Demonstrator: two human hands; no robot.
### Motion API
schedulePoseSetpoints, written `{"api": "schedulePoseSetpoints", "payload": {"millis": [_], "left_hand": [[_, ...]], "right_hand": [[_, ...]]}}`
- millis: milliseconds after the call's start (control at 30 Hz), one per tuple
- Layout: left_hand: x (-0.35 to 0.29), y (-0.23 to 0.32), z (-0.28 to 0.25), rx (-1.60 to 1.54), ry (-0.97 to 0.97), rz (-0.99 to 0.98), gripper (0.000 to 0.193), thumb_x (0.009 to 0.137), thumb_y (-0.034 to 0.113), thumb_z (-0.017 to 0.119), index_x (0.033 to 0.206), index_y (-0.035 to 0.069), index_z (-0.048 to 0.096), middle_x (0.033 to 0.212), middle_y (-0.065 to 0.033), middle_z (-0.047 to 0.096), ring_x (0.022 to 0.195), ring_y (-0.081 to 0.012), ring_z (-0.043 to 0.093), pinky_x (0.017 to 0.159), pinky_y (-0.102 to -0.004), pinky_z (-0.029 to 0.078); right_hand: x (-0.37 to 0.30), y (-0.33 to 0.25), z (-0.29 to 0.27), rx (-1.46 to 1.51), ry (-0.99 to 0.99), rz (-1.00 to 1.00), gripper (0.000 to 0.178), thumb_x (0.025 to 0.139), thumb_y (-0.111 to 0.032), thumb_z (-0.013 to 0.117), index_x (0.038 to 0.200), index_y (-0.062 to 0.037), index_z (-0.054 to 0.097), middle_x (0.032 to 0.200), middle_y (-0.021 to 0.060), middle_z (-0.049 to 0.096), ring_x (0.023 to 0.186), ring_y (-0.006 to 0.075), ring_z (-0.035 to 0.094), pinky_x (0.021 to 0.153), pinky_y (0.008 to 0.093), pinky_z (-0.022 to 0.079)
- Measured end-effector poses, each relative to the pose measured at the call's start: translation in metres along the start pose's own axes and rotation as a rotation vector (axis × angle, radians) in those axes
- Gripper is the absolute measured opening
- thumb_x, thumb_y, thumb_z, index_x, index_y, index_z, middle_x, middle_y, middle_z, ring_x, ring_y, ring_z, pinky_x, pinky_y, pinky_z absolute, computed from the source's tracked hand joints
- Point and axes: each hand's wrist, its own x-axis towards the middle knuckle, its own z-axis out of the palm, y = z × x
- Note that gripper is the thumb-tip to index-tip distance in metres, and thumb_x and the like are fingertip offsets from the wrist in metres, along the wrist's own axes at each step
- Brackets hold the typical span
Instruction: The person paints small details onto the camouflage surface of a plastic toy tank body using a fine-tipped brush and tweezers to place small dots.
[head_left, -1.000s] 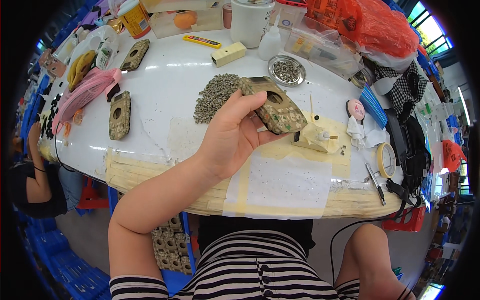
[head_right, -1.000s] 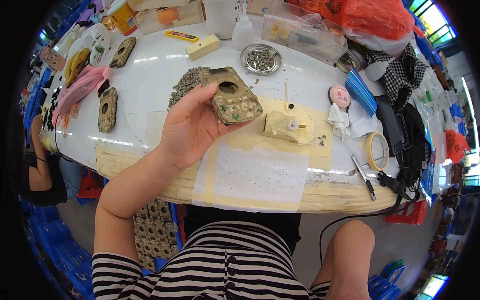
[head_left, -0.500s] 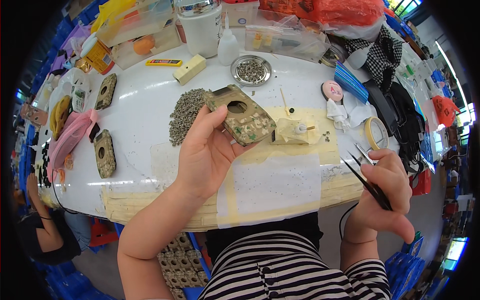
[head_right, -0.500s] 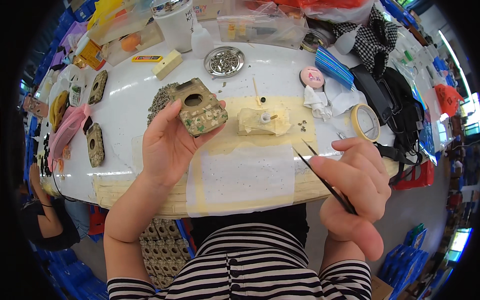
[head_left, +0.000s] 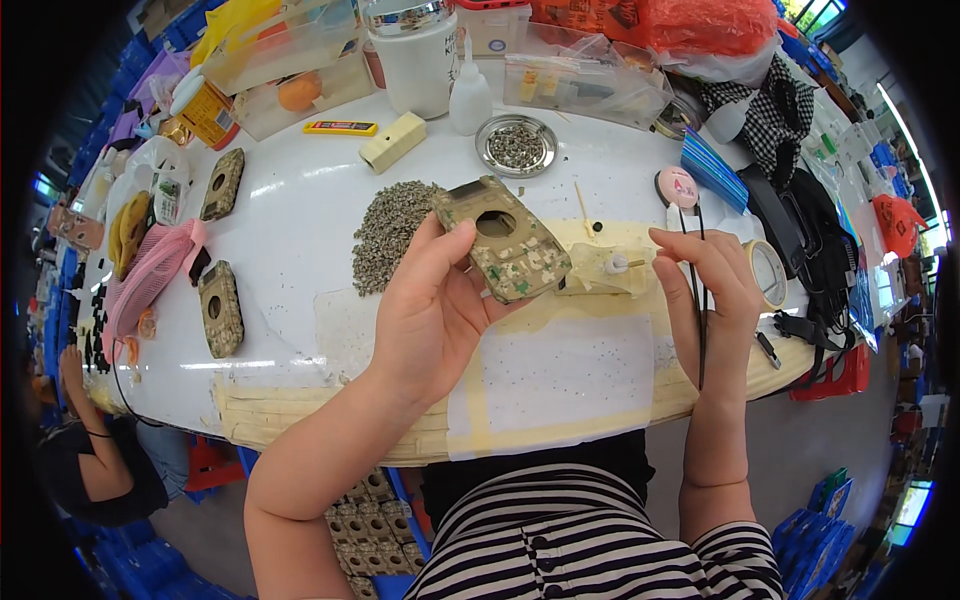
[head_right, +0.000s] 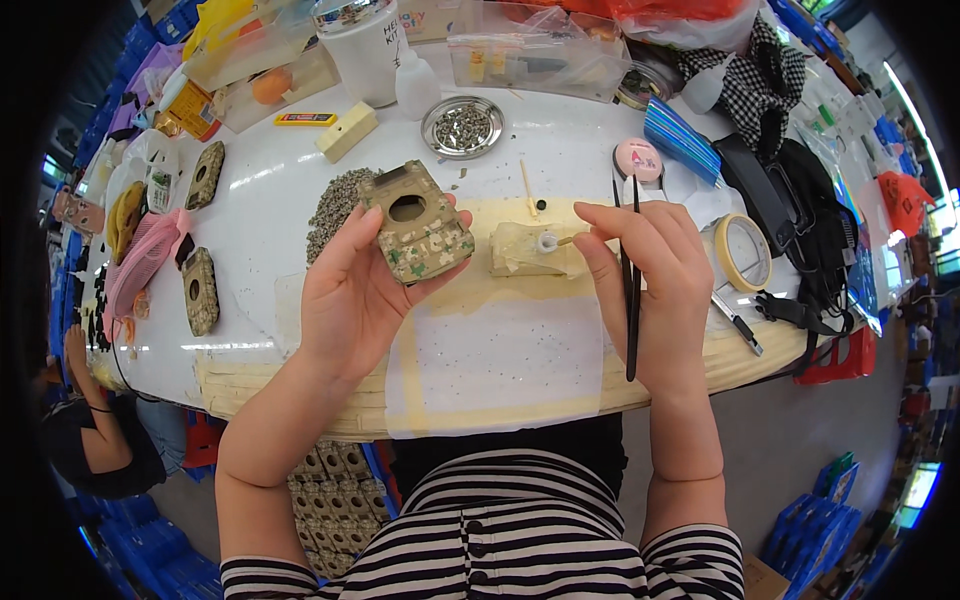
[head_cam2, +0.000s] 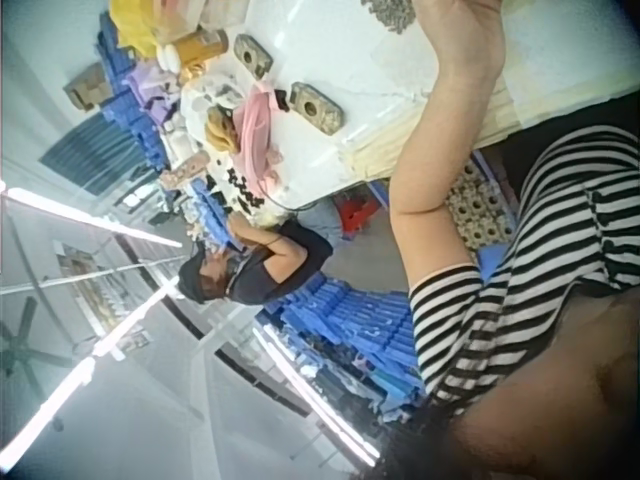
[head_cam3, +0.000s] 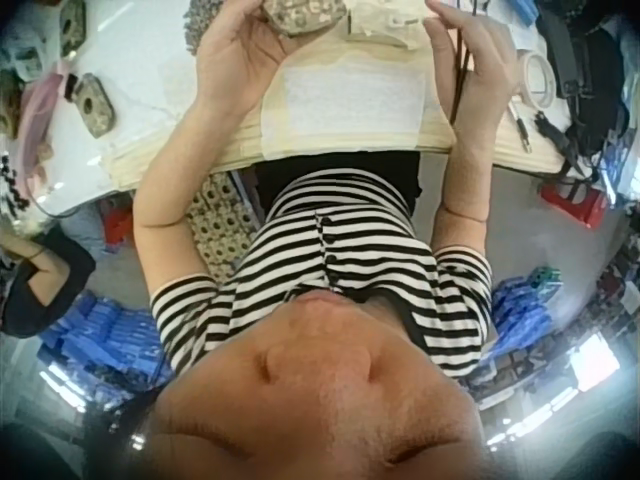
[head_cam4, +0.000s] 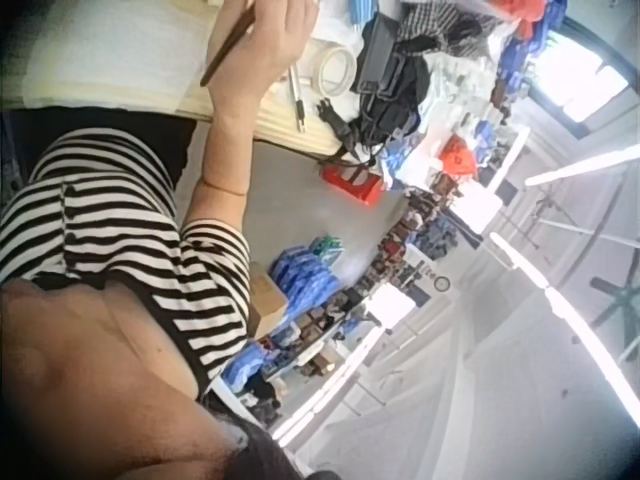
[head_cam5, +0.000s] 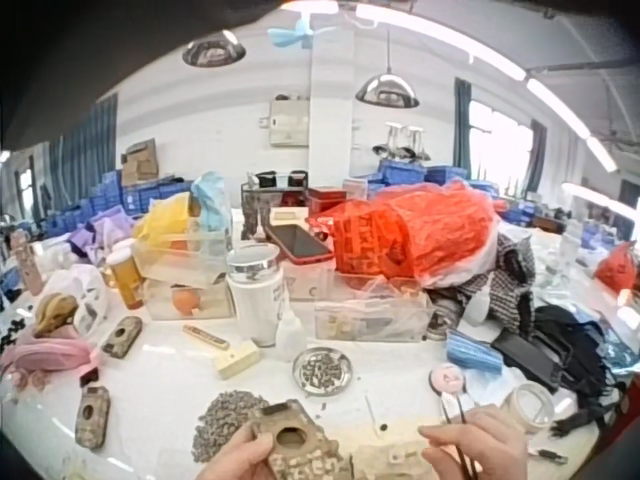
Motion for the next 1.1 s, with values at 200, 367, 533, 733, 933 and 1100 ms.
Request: {"api": "schedulePoseSetpoints", "payload": {"millis": [200, 367, 533, 733, 933, 1100], "left_hand": [[-0.001, 0.000, 0.000, -0.009, -0.009, -0.006, 0.039, 0.099, 0.023, 0.037, 0.132, 0.004, 0.039, 0.129, -0.0175, 0.051, 0.122, -0.0328, 0.051, 0.101, -0.0469, 0.046], [0.001, 0.000, -0.001, -0.006, -0.026, -0.025, 0.039, 0.099, 0.023, 0.037, 0.133, 0.004, 0.038, 0.129, -0.0166, 0.052, 0.122, -0.0321, 0.051, 0.101, -0.0469, 0.046], [-0.002, -0.001, 0.001, -0.008, -0.025, -0.028, 0.040, 0.099, 0.024, 0.038, 0.134, 0.005, 0.037, 0.130, -0.0164, 0.051, 0.122, -0.0317, 0.051, 0.100, -0.0471, 0.047], [-0.008, 0.001, 0.008, -0.017, -0.072, -0.055, 0.045, 0.098, 0.026, 0.038, 0.139, 0.010, 0.031, 0.133, -0.0165, 0.047, 0.122, -0.0298, 0.051, 0.099, -0.0466, 0.047], [-0.011, 0.001, 0.010, 0.012, -0.074, -0.090, 0.047, 0.098, 0.028, 0.037, 0.142, 0.015, 0.028, 0.133, -0.0153, 0.048, 0.121, -0.0258, 0.052, 0.098, -0.0454, 0.048], [-0.012, 0.002, 0.011, -0.005, -0.103, -0.098, 0.046, 0.098, 0.029, 0.037, 0.141, 0.014, 0.030, 0.132, -0.0114, 0.049, 0.121, -0.0237, 0.052, 0.099, -0.0455, 0.048]], "right_hand": [[-0.001, 0.004, 0.009, 0.011, -0.032, -0.051, 0.019, 0.072, -0.002, 0.074, 0.089, -0.0029, 0.068, 0.075, 0.0061, 0.060, 0.075, 0.0219, 0.054, 0.067, 0.0312, 0.043], [-0.001, 0.006, 0.011, 0.024, -0.011, -0.051, 0.016, 0.070, -0.002, 0.076, 0.084, -0.0026, 0.068, 0.071, 0.0059, 0.058, 0.073, 0.0230, 0.054, 0.066, 0.0314, 0.043], [0.003, -0.004, -0.002, 0.043, 0.085, -0.107, 0.016, 0.071, -0.001, 0.075, 0.085, -0.0025, 0.068, 0.074, 0.0081, 0.059, 0.074, 0.0233, 0.055, 0.066, 0.0302, 0.044], [0.013, -0.026, -0.017, 0.300, 0.125, -0.213, 0.020, 0.073, -0.003, 0.075, 0.091, -0.0010, 0.067, 0.079, 0.0104, 0.061, 0.077, 0.0228, 0.058, 0.073, 0.0333, 0.046], [0.021, -0.036, 0.007, 0.581, -0.038, -0.135, 0.016, 0.077, -0.001, 0.072, 0.091, -0.0016, 0.067, 0.082, 0.0102, 0.064, 0.072, 0.0198, 0.058, 0.081, 0.0335, 0.050], [0.017, -0.037, 0.019, 0.676, -0.076, -0.027, 0.010, 0.081, 0.001, 0.069, 0.090, 0.0008, 0.066, 0.082, 0.0088, 0.064, 0.071, 0.0166, 0.059, 0.073, 0.0272, 0.049]]}}
